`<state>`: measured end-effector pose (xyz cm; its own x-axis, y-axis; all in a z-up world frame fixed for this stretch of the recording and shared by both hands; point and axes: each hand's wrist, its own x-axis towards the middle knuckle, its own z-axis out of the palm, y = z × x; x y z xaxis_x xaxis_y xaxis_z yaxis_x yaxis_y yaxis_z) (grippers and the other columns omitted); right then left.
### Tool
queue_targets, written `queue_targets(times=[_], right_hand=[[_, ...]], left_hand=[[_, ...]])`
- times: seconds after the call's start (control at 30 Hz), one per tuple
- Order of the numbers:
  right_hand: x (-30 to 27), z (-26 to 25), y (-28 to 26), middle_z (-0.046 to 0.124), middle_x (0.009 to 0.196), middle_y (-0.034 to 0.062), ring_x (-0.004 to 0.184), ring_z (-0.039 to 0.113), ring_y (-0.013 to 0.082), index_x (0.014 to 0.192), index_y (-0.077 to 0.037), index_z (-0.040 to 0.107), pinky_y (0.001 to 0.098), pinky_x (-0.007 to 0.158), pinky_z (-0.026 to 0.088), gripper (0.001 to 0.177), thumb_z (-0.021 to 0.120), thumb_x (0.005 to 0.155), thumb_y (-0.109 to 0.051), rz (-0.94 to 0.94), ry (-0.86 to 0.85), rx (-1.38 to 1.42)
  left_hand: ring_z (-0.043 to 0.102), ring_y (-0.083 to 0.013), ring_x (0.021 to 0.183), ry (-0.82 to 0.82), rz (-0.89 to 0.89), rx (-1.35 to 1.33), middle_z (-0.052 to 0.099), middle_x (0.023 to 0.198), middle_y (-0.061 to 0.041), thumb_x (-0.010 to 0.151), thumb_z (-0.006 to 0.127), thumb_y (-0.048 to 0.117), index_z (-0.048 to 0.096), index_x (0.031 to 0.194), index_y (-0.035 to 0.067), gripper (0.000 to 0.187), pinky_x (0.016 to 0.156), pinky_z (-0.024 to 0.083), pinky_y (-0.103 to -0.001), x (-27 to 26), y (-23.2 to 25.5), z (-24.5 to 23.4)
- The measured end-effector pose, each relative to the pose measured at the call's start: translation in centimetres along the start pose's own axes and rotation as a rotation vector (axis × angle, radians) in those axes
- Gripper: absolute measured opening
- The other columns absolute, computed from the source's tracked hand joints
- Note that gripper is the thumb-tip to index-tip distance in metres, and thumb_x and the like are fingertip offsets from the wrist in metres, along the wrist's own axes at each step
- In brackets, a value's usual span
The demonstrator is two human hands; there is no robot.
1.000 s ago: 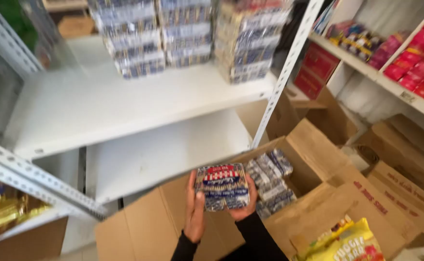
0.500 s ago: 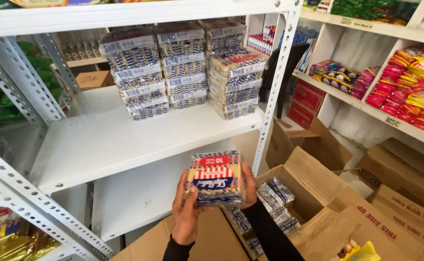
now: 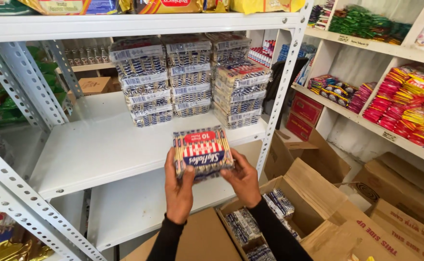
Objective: The person repeatedly takes packages of SkyFlakes biscuits from a cardboard box on the floor and places them onto a white metal shelf. The person handles the packages by hand, turning them to align them with the existing stock on the shelf.
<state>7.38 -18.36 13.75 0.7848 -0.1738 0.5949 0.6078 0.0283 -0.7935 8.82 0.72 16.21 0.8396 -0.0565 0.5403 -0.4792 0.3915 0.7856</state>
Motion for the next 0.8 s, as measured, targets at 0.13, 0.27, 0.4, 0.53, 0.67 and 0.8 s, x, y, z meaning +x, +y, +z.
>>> queue_targets(times=[0.13,0.27,0.4,0.53,0.67,0.8], right_hand=[[3.2,-1.0,1.8,0.060,0.137,0.0148,0.114,0.064,0.0206,0.152,0.000,0.046,0.0371,0.097,0.057,0.068,0.073,0.094,-0.020,-0.071,0.011,-0.147],[6.2,-2.0,3.6,0.062,0.139,0.0139,0.120,0.060,0.0226,0.156,-0.003,0.046,0.0390,0.101,0.052,0.064,0.070,0.100,-0.022,-0.199,-0.006,-0.437],[7.8,-2.5,4.1,0.059,0.140,0.0149,0.125,0.058,0.0209,0.153,-0.002,0.048,0.0367,0.101,0.051,0.060,0.069,0.101,-0.023,-0.276,-0.018,-0.413],[9.3,-1.6,0.8,0.060,0.140,0.0117,0.121,0.062,0.0175,0.153,-0.004,0.043,0.0321,0.102,0.055,0.064,0.070,0.099,-0.025,-0.199,-0.021,-0.156],[11.5,-2.4,-1.3,0.057,0.138,0.0110,0.118,0.062,0.0157,0.154,0.002,0.051,0.0312,0.099,0.057,0.061,0.069,0.101,-0.023,-0.300,0.087,-0.201],[13.8,-3.0,-2.8,0.062,0.140,0.0096,0.127,0.059,0.0144,0.155,0.004,0.047,0.0301,0.111,0.048,0.061,0.070,0.103,-0.019,-0.360,0.081,-0.016]], left_hand=[[0.058,-0.0224,0.127,-0.083,0.076,0.267,0.053,0.149,-0.015,0.095,0.068,0.016,0.020,0.162,0.006,0.084,0.103,0.052,-0.035,3.2,0.3,-0.3],[0.048,-0.0301,0.136,-0.169,0.275,0.528,0.045,0.150,-0.021,0.083,0.080,0.009,0.015,0.161,0.003,0.103,0.110,0.043,-0.041,6.2,-1.7,-1.5],[0.045,-0.0302,0.144,-0.177,0.339,0.482,0.043,0.158,-0.021,0.087,0.079,0.003,0.016,0.164,0.003,0.099,0.115,0.041,-0.042,7.5,-2.8,-1.6],[0.049,-0.0290,0.142,-0.202,0.256,0.260,0.039,0.160,-0.018,0.089,0.074,0.000,0.013,0.166,0.005,0.099,0.115,0.046,-0.038,8.7,-0.9,0.1],[0.040,-0.0331,0.147,-0.212,0.421,0.301,0.025,0.160,-0.020,0.084,0.074,-0.007,0.018,0.163,0.005,0.098,0.111,0.048,-0.040,10.8,1.8,2.7],[0.049,-0.0320,0.145,-0.172,0.428,0.220,0.031,0.161,-0.020,0.091,0.074,-0.001,0.025,0.164,0.008,0.088,0.112,0.055,-0.038,12.4,2.5,5.2]])
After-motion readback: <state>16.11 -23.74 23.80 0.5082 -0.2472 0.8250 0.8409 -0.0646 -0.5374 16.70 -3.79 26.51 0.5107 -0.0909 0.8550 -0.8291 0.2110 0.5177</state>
